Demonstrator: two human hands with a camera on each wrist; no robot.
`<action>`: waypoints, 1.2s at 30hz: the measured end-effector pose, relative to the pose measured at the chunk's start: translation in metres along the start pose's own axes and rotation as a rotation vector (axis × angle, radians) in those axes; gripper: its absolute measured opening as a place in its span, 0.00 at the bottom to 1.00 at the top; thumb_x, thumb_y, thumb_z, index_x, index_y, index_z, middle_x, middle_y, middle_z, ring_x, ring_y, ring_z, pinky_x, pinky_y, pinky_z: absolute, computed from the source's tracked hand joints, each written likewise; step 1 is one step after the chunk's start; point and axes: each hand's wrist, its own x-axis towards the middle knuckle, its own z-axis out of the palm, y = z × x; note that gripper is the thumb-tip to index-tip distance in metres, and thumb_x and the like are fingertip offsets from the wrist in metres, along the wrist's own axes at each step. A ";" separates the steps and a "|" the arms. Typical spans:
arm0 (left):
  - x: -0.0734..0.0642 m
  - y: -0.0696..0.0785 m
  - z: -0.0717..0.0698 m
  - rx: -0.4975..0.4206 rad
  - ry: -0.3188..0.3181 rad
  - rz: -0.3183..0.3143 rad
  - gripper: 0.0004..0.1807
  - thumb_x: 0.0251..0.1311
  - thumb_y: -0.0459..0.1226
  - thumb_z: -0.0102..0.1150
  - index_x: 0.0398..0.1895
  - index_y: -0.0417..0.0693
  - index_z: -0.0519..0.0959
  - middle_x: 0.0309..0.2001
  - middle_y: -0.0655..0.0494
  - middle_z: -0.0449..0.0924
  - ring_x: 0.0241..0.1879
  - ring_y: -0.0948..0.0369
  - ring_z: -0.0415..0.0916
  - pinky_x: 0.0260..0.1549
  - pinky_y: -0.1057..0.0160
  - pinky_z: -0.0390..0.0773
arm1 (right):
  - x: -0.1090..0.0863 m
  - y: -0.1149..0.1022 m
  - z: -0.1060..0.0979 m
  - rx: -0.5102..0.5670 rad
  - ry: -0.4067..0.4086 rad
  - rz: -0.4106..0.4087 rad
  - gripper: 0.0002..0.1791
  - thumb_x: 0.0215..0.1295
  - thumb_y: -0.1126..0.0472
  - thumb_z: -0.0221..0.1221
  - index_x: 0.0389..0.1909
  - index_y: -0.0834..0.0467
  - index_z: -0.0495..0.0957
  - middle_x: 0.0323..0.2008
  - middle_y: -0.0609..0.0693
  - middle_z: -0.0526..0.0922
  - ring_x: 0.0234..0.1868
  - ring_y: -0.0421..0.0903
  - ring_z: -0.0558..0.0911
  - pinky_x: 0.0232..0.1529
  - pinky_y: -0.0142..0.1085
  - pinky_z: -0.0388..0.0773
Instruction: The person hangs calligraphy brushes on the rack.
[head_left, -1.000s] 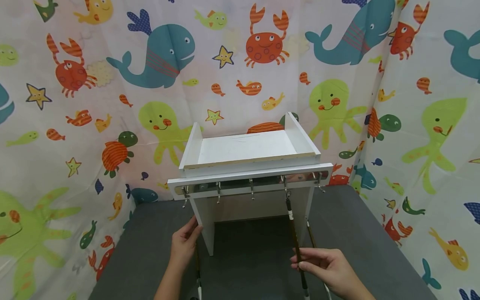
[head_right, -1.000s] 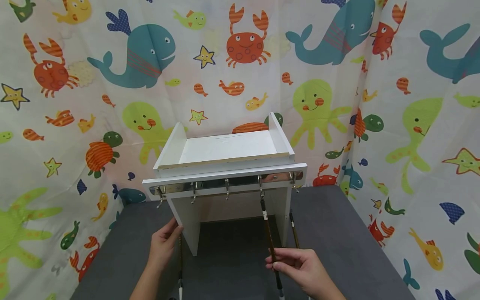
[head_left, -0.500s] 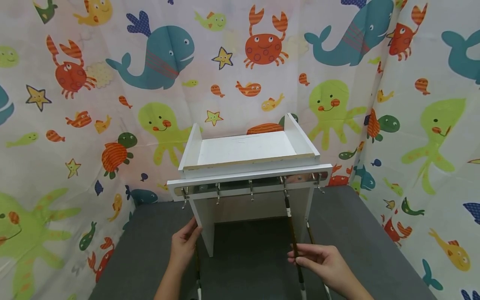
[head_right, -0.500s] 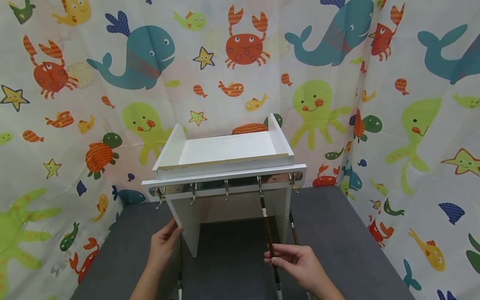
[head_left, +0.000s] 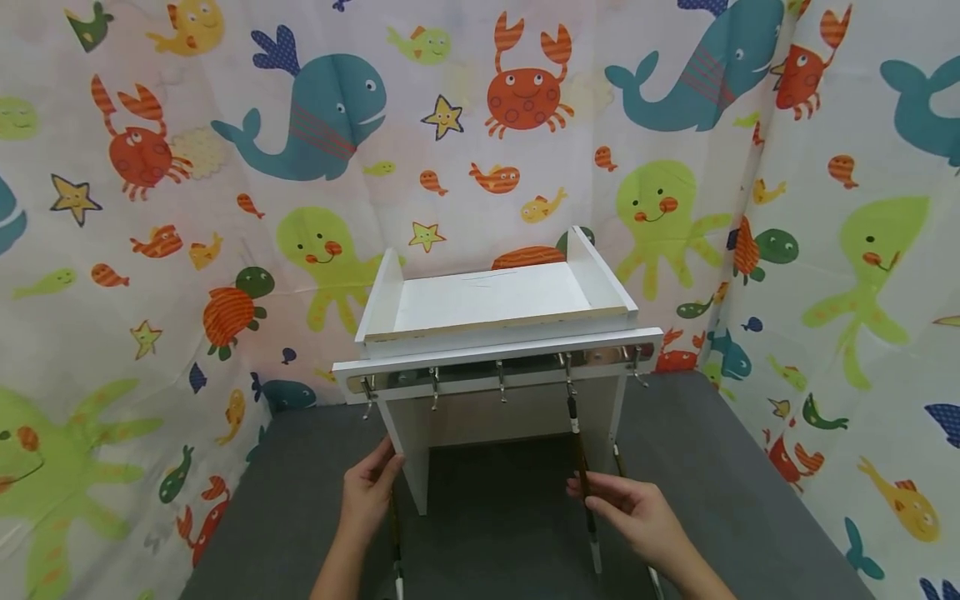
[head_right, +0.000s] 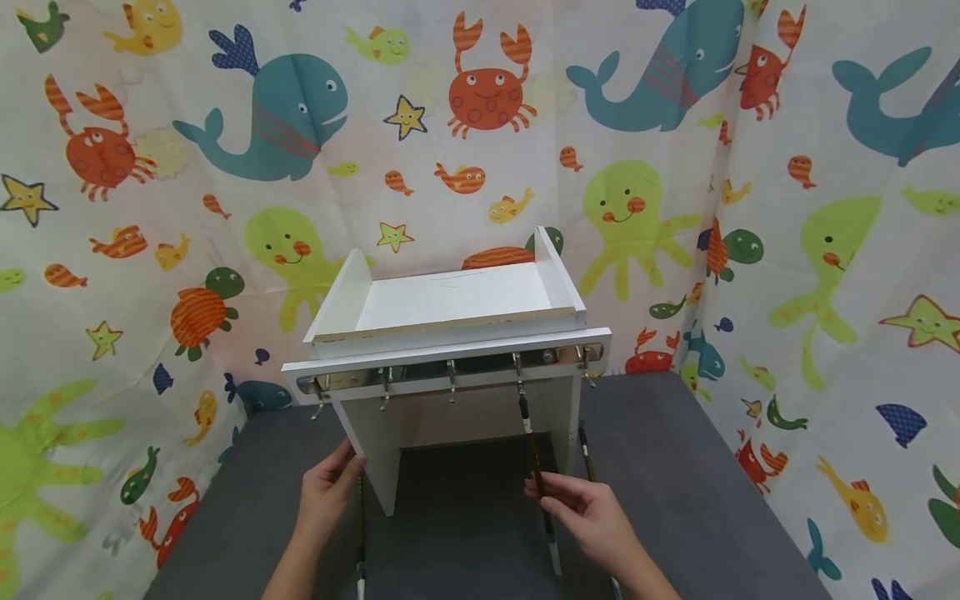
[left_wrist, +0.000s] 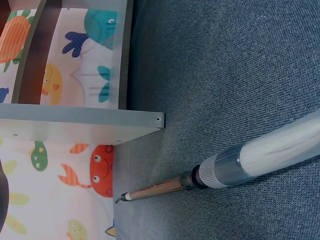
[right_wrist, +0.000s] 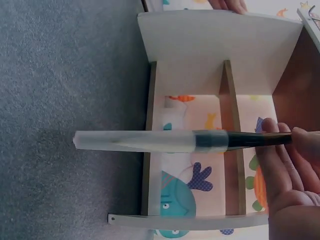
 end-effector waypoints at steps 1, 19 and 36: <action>0.000 0.000 0.000 -0.002 0.001 0.003 0.24 0.68 0.36 0.63 0.66 0.44 0.76 0.62 0.47 0.78 0.53 0.77 0.77 0.48 0.76 0.79 | 0.001 0.000 0.000 -0.023 0.001 -0.001 0.21 0.73 0.66 0.57 0.63 0.71 0.74 0.56 0.68 0.82 0.54 0.40 0.85 0.50 0.29 0.82; -0.002 -0.002 0.000 -0.002 0.000 0.015 0.23 0.68 0.36 0.63 0.65 0.41 0.76 0.62 0.44 0.79 0.52 0.76 0.78 0.46 0.77 0.79 | -0.015 0.011 -0.020 -0.007 0.125 0.128 0.22 0.73 0.64 0.59 0.63 0.70 0.74 0.57 0.63 0.83 0.50 0.39 0.87 0.49 0.31 0.84; 0.002 -0.004 0.001 -0.042 -0.002 0.049 0.23 0.67 0.34 0.63 0.65 0.41 0.76 0.61 0.44 0.79 0.53 0.76 0.78 0.47 0.76 0.79 | -0.023 0.026 -0.033 -0.056 0.235 0.165 0.28 0.65 0.64 0.67 0.64 0.67 0.74 0.53 0.54 0.86 0.51 0.41 0.86 0.47 0.32 0.84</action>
